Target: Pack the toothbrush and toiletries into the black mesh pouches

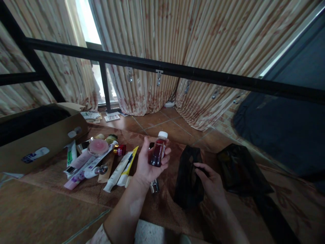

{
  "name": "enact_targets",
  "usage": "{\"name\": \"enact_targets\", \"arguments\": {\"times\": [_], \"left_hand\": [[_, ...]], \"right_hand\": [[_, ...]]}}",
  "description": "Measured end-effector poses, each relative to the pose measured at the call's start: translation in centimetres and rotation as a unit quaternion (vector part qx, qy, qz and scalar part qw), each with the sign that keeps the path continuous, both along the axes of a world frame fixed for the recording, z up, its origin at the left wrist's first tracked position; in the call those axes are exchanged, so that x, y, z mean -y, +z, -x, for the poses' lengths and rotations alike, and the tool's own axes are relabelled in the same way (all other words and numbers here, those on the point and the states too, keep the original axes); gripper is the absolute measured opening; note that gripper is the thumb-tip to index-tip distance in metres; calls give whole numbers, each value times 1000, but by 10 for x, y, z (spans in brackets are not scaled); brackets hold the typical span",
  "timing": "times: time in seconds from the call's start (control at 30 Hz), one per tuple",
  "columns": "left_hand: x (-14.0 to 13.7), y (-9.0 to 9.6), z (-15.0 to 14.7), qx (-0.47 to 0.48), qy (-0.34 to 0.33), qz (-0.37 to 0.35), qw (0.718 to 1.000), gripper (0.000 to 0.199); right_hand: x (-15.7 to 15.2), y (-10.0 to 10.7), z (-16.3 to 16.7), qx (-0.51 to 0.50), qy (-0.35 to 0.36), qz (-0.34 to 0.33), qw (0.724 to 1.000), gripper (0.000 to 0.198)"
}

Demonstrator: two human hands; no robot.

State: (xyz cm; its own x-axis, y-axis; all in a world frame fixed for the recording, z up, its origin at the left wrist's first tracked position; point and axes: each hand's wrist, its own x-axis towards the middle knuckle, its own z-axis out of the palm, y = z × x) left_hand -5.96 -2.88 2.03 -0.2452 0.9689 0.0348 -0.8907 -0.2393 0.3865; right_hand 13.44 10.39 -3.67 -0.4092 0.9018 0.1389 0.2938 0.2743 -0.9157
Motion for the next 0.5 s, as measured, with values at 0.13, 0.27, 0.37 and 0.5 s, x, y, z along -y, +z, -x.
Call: {"name": "enact_targets", "arguments": {"times": [0.13, 0.27, 0.37, 0.5], "left_hand": [[3, 1, -5, -12, 5, -33, 999, 46], [5, 2, -4, -10, -14, -41, 999, 39], [4, 3, -2, -10, -5, -36, 999, 36], [0, 3, -1, -21, 42, -3, 999, 36]], "right_hand": [[0, 0, 0, -8, 4, -15, 1000, 31], [0, -1, 0, -13, 2, -11, 1000, 32], [0, -3, 0, -13, 4, -7, 1000, 33], [-2, -5, 0, 2, 7, 3, 1000, 31]]}}
